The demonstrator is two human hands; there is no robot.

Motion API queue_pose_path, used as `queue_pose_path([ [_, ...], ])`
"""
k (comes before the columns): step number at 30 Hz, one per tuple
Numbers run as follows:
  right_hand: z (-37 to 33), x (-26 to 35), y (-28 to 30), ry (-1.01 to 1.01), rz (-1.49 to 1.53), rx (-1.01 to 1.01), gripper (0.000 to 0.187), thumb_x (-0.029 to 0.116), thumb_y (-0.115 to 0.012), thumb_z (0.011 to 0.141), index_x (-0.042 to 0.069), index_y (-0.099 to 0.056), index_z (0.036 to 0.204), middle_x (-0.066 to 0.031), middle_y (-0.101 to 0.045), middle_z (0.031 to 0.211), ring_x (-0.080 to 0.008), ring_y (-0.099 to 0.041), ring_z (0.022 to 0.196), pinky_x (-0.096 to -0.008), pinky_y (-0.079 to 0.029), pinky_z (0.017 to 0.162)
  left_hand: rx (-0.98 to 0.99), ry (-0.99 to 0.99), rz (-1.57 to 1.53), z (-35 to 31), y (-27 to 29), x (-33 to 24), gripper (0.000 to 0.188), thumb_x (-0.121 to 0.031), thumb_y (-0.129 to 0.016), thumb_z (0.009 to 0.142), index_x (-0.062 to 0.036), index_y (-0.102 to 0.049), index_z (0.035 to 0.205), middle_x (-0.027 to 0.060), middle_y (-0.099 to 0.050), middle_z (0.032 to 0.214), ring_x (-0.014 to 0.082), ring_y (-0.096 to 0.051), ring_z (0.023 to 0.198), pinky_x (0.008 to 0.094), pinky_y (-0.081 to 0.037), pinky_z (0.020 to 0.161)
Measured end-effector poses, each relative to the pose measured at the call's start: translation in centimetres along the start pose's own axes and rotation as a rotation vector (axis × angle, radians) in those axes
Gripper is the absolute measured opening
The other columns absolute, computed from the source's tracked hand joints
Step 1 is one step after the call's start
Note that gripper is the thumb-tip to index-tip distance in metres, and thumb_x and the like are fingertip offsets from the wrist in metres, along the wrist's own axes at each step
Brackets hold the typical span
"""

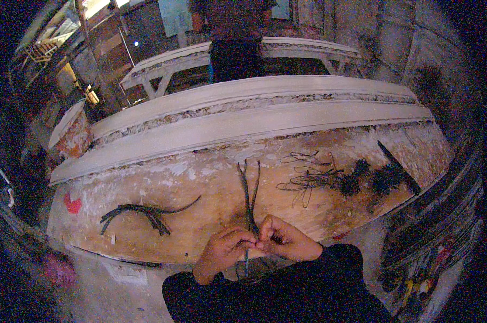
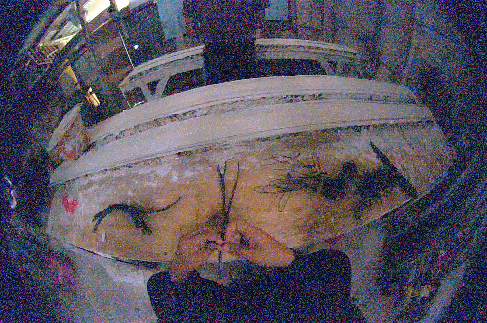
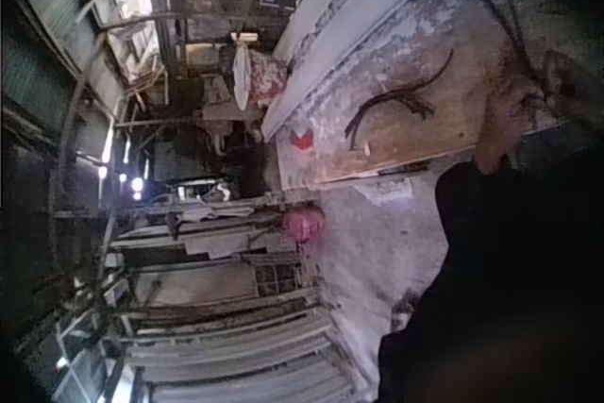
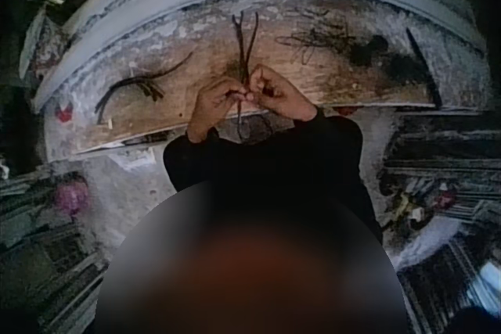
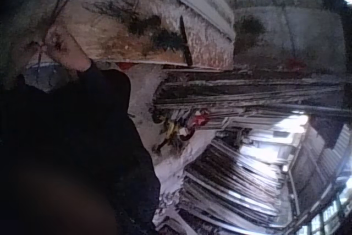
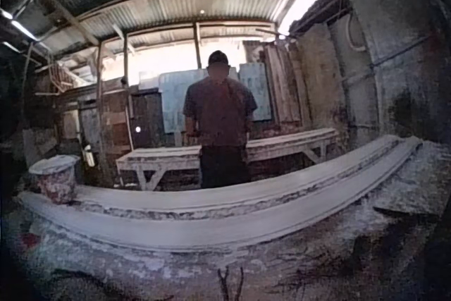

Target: The person sits at a low table and uses a knife to cut a long black rubber strip into smaller pieces. They repeatedly measure, cut, and separate the rubber segments, placing the cut pieces on the table.

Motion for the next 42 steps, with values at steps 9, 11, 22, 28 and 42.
queue_pose_path([
  [9,-0.5,0.4,-0.5,0.043,0.191,0.045,0.023,-0.001,-0.055,0.079,0.01,-0.035,0.077,0.001,-0.043,0.075,-0.0073,-0.043,0.074,-0.0221,-0.037,0.068,-0.042,-0.183,-0.044,0.3,0.5,-0.7,0.01,-0.003,-0.06,0.068,-0.0053,-0.059,0.077,0.0074,-0.057,0.076,0.0245,-0.056,0.072,0.0316,-0.047,0.064],
  [11,-0.4,0.5,-0.4,0.019,0.192,0.023,0.023,-0.001,-0.057,0.078,0.009,-0.035,0.078,0.0008,-0.043,0.076,-0.0076,-0.043,0.074,-0.0222,-0.037,0.068,-0.053,-0.196,-0.039,0.3,0.4,-0.4,0.01,-0.002,-0.06,0.068,-0.0048,-0.058,0.077,0.0076,-0.058,0.076,0.0243,-0.056,0.071,0.0314,-0.047,0.063],
  [22,-0.1,1.8,0.5,-0.025,-0.004,-0.138,0.04,0.002,-0.061,0.075,0.003,-0.043,0.111,-0.0011,-0.051,0.085,-0.0087,-0.051,0.077,-0.0248,-0.044,0.068,-0.221,0.219,-0.793,-0.2,-2.2,1.2,0.051,0.0,-0.069,0.065,-0.0062,-0.044,0.11,0.0057,-0.055,0.089,0.0169,-0.054,0.082,0.0292,-0.046,0.069],
  [28,-0.1,1.1,1.1,-0.098,0.154,-0.295,0.022,0.008,-0.058,0.078,0.004,-0.051,0.099,-0.0027,-0.054,0.091,-0.0092,-0.051,0.074,-0.0223,-0.043,0.063,-0.118,0.139,-0.771,0.5,-2.7,0.4,0.061,0.001,-0.067,0.067,-0.0071,-0.036,0.118,0.0045,-0.051,0.095,0.0121,-0.049,0.085,0.0248,-0.044,0.072],
  [42,-1.4,1.5,2.1,0.08,0.257,-0.365,0.013,0.013,-0.057,0.079,0.002,-0.06,0.085,-0.0084,-0.059,0.088,-0.0175,-0.055,0.083,-0.0292,-0.042,0.073,-0.308,0.227,-0.34,0.0,-1.7,2.7,0.025,0.005,-0.056,0.07,-0.0033,-0.051,0.094,0.0039,-0.052,0.086,0.0109,-0.051,0.076,0.0236,-0.044,0.067],
])
Point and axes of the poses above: each hand's wrist, its own z-axis towards the middle knuckle, its own y-axis out of the back of the hand, x = y × z, the point moved 4 cm from there along z, towards the middle knuckle
